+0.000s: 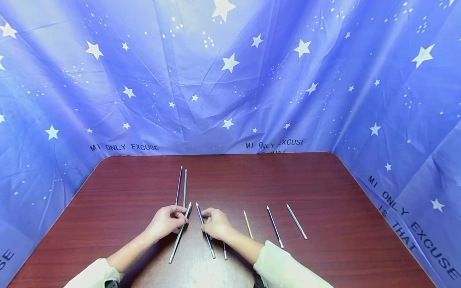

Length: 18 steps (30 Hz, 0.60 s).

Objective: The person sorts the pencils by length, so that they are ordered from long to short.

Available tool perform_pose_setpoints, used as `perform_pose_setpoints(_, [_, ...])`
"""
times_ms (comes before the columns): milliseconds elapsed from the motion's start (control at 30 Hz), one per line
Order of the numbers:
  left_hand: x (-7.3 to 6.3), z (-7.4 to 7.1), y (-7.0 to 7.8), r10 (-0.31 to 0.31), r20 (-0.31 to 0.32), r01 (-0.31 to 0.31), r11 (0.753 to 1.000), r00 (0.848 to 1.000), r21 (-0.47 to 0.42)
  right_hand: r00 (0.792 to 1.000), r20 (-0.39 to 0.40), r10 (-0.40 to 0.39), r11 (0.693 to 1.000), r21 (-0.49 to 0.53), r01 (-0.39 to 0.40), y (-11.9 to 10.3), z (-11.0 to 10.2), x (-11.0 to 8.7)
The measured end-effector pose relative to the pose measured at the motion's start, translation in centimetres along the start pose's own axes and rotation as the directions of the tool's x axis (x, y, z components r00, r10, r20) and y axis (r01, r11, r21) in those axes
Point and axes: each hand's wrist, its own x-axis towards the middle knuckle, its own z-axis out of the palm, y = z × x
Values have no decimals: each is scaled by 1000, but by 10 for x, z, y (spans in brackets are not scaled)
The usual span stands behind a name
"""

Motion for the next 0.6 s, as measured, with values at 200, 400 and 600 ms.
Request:
perform_pose_setpoints(200, [0, -1, 3, -45, 27, 47, 994, 999, -97, 1000, -3, 2, 999, 44, -2, -2, -2, 0])
perform_pose_setpoints(400, [-1, -3, 6, -73, 26, 76, 978, 997, -194, 1000, 3, 14, 994, 110, -15, -6, -6, -1])
perform_pose_setpoints(600, [0, -2, 5, -111, 17, 112, 961, 994, -251, 1000, 13, 22, 985, 170, -24, -8, -11, -2])
